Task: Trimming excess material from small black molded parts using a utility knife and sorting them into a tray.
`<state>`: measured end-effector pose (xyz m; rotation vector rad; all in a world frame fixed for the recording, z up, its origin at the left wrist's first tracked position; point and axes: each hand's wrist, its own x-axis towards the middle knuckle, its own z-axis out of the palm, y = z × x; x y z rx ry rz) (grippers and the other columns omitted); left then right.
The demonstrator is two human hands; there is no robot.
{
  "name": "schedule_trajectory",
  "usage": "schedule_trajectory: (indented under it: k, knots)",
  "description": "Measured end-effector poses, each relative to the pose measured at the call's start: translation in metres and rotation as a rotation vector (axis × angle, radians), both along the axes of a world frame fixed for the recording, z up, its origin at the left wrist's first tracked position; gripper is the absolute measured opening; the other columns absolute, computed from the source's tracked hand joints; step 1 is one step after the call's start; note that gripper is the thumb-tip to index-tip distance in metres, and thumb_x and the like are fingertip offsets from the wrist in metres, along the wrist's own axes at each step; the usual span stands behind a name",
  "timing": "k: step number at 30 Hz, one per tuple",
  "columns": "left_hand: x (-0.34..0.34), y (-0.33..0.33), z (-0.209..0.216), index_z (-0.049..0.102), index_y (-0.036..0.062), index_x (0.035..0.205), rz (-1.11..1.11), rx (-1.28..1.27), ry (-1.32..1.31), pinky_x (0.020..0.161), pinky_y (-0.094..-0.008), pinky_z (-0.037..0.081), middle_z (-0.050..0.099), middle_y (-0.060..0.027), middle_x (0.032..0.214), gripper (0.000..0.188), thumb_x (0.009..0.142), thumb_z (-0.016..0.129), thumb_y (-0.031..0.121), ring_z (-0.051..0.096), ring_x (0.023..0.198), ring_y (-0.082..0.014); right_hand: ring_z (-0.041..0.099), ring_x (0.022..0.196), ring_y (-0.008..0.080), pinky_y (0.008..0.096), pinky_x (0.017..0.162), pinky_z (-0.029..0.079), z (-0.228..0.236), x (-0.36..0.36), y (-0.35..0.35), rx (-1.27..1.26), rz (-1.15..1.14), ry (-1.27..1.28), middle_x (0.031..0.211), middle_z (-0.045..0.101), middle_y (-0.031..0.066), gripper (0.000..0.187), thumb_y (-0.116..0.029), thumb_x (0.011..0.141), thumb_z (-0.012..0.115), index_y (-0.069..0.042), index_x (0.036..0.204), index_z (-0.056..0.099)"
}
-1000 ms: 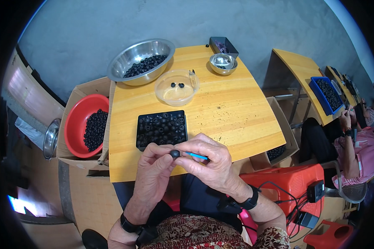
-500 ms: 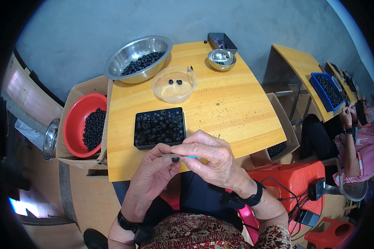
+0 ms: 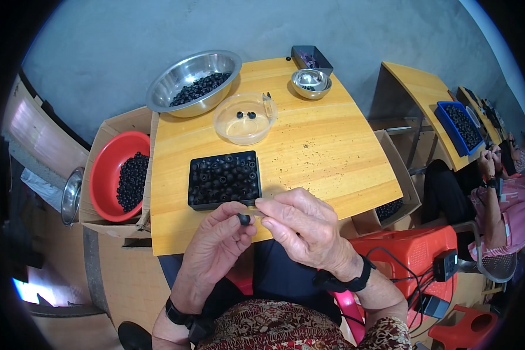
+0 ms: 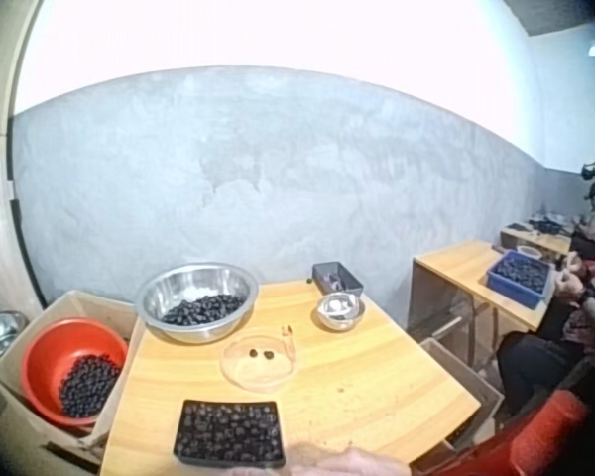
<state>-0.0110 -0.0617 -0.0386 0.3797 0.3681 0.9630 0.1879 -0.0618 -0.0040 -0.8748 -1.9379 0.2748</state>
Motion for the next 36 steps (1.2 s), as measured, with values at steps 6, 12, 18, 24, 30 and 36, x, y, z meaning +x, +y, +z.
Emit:
schedule_trajectory:
  k: [6,12,18,24,30,36]
  knots:
    - [0.001,-0.003,-0.004,0.06,0.0033,0.109,-0.005,-0.022,-0.024,0.08,-0.0246,0.057,0.069,-0.01,0.101,0.016,0.094,0.064,0.007,0.07,0.093,-0.0187,0.058,0.064,0.0194,0.0293,0.053,0.048,-0.001,0.002,-0.004,0.19,-0.029,-0.165,0.082,0.062,0.0085,0.038,-0.002,0.07,0.08,0.0,0.107,0.071]
    - [0.002,-0.003,-0.005,0.06,0.0039,0.107,-0.009,-0.023,-0.053,0.079,-0.0248,0.057,0.069,-0.0109,0.1,0.014,0.094,0.064,0.007,0.07,0.091,-0.0194,0.057,0.062,0.0199,0.0298,0.053,0.045,-0.006,0.002,-0.004,0.237,-0.03,-0.202,0.086,0.063,0.0088,0.039,-0.003,0.07,0.078,-0.001,0.108,0.072]
    - [0.002,-0.004,-0.007,0.062,0.0044,0.106,0.003,-0.021,-0.097,0.082,-0.0278,0.057,0.069,-0.0117,0.1,0.013,0.093,0.064,0.006,0.07,0.088,-0.0195,0.056,0.063,0.0189,0.029,0.052,0.046,-0.006,0.002,-0.002,0.247,-0.035,-0.217,0.084,0.062,0.0078,0.044,-0.002,0.066,0.079,-0.001,0.109,0.071]
    - [0.001,-0.003,-0.012,0.063,0.0041,0.103,-0.031,-0.009,-0.148,0.085,-0.031,0.057,0.069,-0.0112,0.1,0.011,0.093,0.065,0.005,0.069,0.091,-0.0198,0.056,0.062,0.0178,0.0281,0.051,0.048,-0.011,0.001,0.001,0.331,-0.033,-0.246,0.082,0.061,0.007,0.047,0.0,0.064,0.075,0.002,0.111,0.069]
    - [0.002,-0.003,-0.015,0.063,0.0044,0.102,-0.032,0.02,-0.161,0.085,-0.0305,0.056,0.069,-0.0107,0.101,0.009,0.093,0.064,0.005,0.069,0.092,-0.0198,0.055,0.062,0.0174,0.0279,0.051,0.048,-0.015,-0.002,0.001,0.365,-0.045,-0.26,0.082,0.06,0.007,0.047,0.0,0.065,0.072,0.004,0.111,0.068]
    - [0.002,-0.004,-0.013,0.061,0.0048,0.099,0.001,0.026,-0.143,0.085,-0.0297,0.056,0.068,-0.0095,0.102,0.006,0.093,0.064,0.005,0.068,0.092,-0.0179,0.054,0.061,0.0171,0.028,0.05,0.047,-0.019,-0.001,0.004,0.385,-0.045,-0.266,0.082,0.06,0.0069,0.048,0.0,0.063,0.071,0.004,0.111,0.068]
